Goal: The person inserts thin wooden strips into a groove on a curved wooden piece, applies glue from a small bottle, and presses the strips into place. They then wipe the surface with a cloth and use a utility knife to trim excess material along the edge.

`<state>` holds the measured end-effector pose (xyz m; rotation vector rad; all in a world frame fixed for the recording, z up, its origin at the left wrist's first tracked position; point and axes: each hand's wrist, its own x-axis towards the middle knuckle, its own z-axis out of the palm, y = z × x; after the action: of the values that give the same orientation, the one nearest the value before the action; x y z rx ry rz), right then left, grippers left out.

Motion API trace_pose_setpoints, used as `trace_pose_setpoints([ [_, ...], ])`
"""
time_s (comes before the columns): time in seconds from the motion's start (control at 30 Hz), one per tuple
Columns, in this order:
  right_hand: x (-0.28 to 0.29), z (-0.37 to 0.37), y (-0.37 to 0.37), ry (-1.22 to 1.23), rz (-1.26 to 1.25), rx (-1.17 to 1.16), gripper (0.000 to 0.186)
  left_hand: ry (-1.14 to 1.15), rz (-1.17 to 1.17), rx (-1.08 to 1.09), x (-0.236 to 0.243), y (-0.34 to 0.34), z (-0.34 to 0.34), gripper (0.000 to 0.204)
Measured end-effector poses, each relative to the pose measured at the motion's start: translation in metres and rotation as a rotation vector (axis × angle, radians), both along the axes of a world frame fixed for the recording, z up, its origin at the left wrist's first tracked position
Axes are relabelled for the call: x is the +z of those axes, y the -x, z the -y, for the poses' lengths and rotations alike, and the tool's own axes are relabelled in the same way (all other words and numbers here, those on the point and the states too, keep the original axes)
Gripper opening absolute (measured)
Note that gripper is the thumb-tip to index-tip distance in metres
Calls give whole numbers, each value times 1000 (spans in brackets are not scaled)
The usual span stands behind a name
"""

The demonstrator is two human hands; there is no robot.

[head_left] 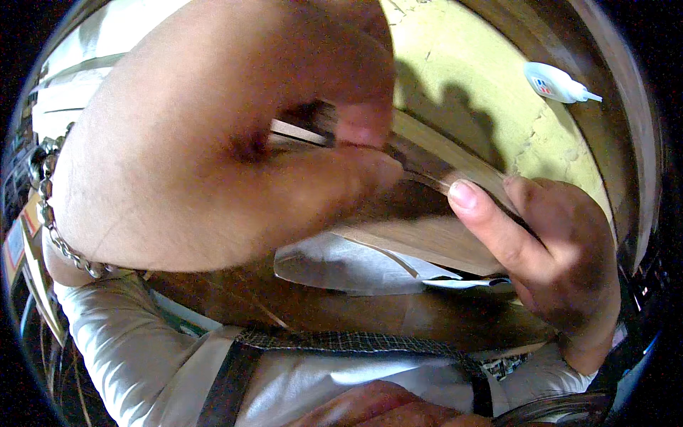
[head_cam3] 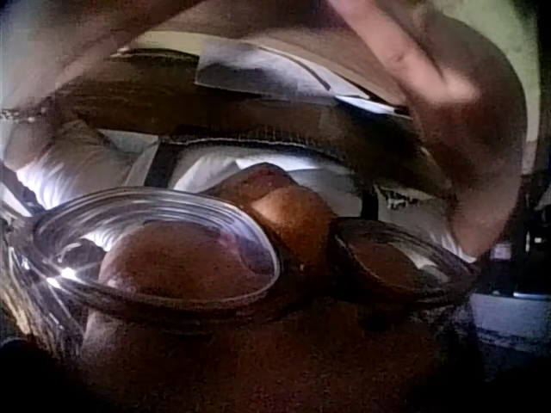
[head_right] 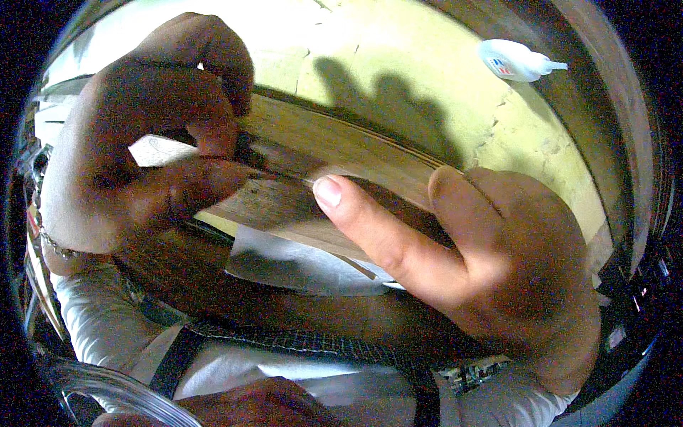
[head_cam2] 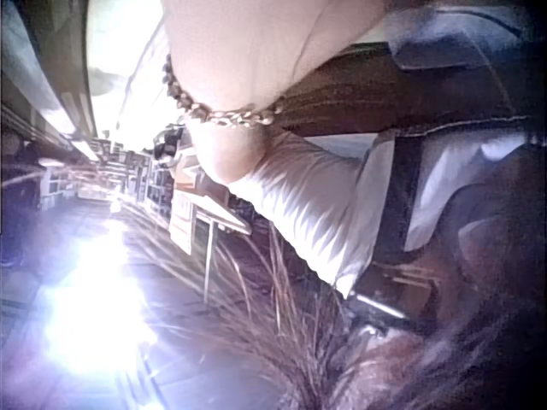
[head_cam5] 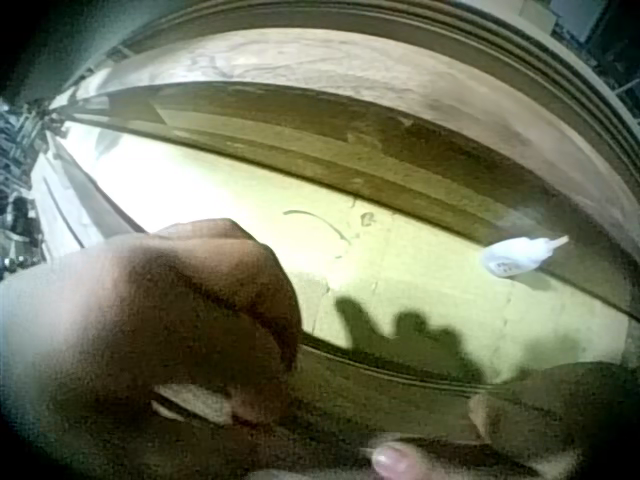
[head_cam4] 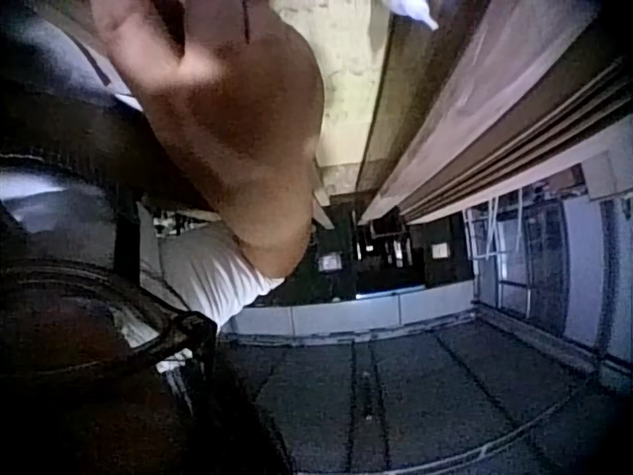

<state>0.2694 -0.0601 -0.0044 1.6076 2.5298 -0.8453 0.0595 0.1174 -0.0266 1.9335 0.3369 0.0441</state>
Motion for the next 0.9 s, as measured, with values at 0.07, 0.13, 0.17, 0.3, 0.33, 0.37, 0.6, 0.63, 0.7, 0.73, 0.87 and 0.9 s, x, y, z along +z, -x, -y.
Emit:
trace_pose_setpoints([
  [0.07, 0, -1, 0, -5, -14, -8, 59, -76, -19, -73, 1, 4, -7, 25],
  [0.13, 1, -2, 2, 5, -13, -9, 57, -88, -83, -100, 1, 11, -12, 26],
  [0.17, 1, -2, 3, 11, -8, -8, 56, -64, -114, -90, 0, 13, -14, 27],
  [0.3, 3, -6, 7, 38, 0, 6, 52, -35, -157, -89, -3, 21, -16, 30],
  [0.33, 4, -6, 7, 45, -9, 5, 52, -64, -147, -109, -2, 21, -18, 30],
  [0.37, 4, -6, 7, 39, -2, 20, 51, -78, -134, -122, -3, 21, -18, 30],
  [0.6, -4, 20, 6, -146, -16, 10, 42, -125, -13, -172, -2, 20, -8, 27],
  [0.63, -6, 25, 7, -179, -12, 8, 39, -100, -2, -189, 0, 20, -7, 26],
  [0.7, -10, 32, 10, -237, -53, 5, 33, 21, -32, -124, 3, 18, -6, 25],
  [0.73, -15, 34, 14, -329, -77, -28, 30, 120, -70, -41, 5, 16, -6, 25],
  [0.87, -19, 33, 23, -538, 208, 25, 18, 486, -228, 75, 11, 3, -4, 23],
  [0.9, -17, 32, 24, -547, 189, 30, 18, 546, -259, 64, 12, 2, 0, 22],
])
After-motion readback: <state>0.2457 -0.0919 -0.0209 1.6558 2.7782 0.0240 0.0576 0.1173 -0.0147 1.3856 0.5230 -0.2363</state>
